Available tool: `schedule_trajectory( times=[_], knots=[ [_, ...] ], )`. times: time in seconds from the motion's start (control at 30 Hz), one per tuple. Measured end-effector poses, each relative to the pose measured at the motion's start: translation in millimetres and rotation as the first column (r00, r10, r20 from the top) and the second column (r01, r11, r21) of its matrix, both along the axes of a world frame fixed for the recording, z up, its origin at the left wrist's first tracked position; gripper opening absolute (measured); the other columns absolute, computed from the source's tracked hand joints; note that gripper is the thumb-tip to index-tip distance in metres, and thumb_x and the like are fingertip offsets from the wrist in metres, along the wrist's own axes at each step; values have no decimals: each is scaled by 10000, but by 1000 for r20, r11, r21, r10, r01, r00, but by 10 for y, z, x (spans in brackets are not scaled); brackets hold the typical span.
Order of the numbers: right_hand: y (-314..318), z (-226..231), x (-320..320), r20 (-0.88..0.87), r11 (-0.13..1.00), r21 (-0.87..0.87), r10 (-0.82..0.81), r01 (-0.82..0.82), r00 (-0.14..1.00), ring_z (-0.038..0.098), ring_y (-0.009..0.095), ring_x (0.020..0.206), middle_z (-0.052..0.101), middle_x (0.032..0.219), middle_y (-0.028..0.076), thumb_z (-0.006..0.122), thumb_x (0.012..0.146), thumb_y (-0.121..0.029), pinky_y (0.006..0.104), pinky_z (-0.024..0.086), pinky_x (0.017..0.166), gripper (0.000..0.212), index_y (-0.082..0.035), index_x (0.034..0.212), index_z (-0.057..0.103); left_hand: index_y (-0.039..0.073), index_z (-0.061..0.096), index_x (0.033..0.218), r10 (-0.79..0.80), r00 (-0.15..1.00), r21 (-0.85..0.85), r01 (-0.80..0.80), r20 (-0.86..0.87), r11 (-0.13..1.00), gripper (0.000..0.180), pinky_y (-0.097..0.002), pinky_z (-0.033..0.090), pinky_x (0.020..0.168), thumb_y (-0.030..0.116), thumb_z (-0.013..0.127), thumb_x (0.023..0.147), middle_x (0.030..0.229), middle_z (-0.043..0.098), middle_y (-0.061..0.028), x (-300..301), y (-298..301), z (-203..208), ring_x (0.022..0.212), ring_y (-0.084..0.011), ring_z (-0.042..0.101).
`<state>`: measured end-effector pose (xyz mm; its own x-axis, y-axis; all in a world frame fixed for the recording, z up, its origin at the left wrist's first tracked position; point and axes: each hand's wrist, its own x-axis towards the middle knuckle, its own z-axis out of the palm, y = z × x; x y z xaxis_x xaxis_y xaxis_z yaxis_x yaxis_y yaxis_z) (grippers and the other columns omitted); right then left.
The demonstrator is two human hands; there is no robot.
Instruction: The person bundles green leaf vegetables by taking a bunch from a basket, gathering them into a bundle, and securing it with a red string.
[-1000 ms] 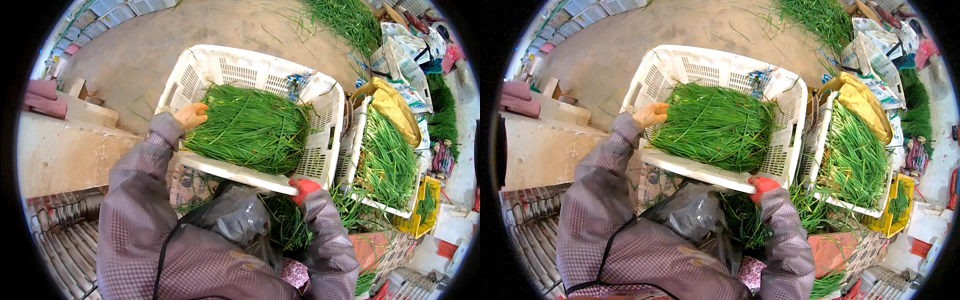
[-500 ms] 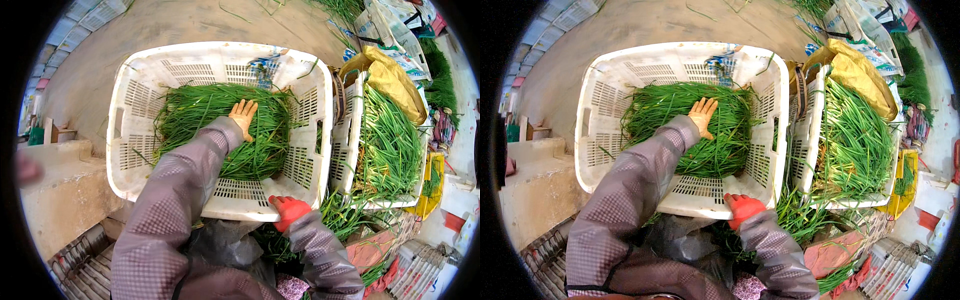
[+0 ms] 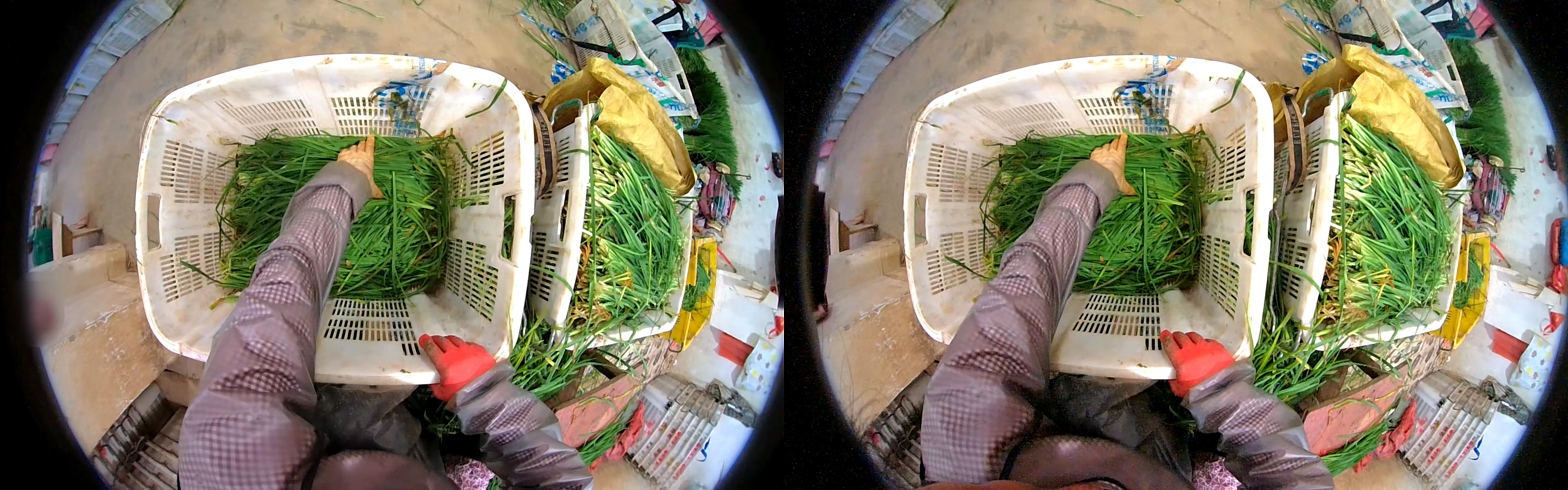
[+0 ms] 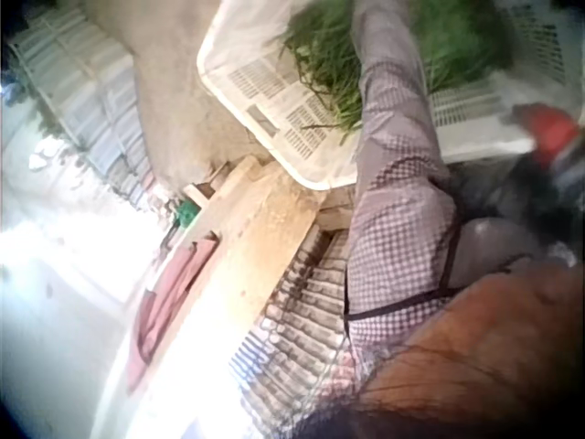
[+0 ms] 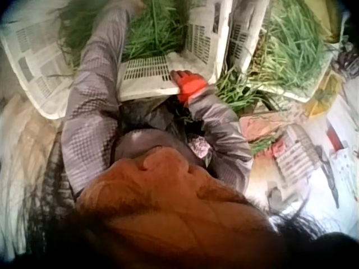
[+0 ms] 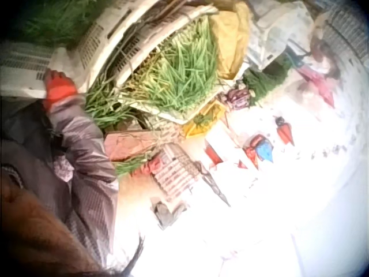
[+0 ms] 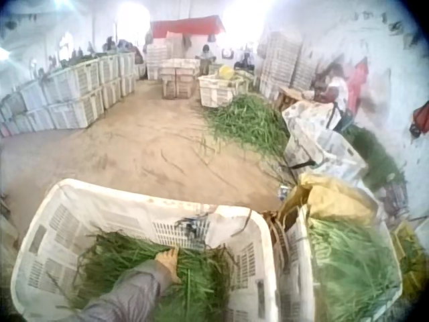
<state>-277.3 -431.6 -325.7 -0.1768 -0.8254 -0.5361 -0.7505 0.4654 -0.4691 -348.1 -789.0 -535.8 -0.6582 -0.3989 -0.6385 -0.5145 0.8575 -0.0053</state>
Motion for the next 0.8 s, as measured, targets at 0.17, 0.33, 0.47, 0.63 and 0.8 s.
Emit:
schedule_trajectory(
  times=[0.17,0.33,0.47,0.63,0.8],
  knots=[
    [14,-26,1,-12,999,-36,6,-7,1000,596,277,1010,602,1131,104,738,611,-204,397,519,797,696,-47,1249,507,51,194,1474,-168,961,-90,192,222,977,1149,-388,297,1096,613,756,644,1438,391,-143,-191,37,66,1370,-304,285],
    [14,-37,2,-26,999,-53,7,-9,1000,599,276,1001,604,1122,101,736,610,-203,394,521,784,687,-48,1240,510,63,331,1407,-44,997,-6,45,56,999,934,-420,335,1075,427,795,683,1433,396,-142,-78,58,32,1365,-299,301],
    [7,-19,9,-17,999,-54,-8,7,1000,608,276,1003,615,1127,95,725,604,-191,394,519,790,661,-75,1224,526,40,419,1310,9,998,107,-16,61,994,741,-415,397,1029,315,766,715,1313,511,-181,-36,23,-29,1264,-310,449],
    [9,16,-4,-7,1000,-12,5,-5,1000,600,283,1032,607,1152,99,733,612,-212,401,515,814,676,-74,1239,519,18,483,1201,151,986,191,-134,-76,972,468,-385,443,980,110,617,762,1077,626,-201,156,91,-52,1099,-326,573],
    [-23,37,-31,3,1000,0,-2,2,1000,596,286,1047,602,1180,100,744,612,-226,404,513,822,701,-75,1256,510,26,497,1188,242,907,256,-158,-343,954,520,-401,465,905,240,668,746,1022,627,-202,577,254,-35,980,-354,578]
  ],
)
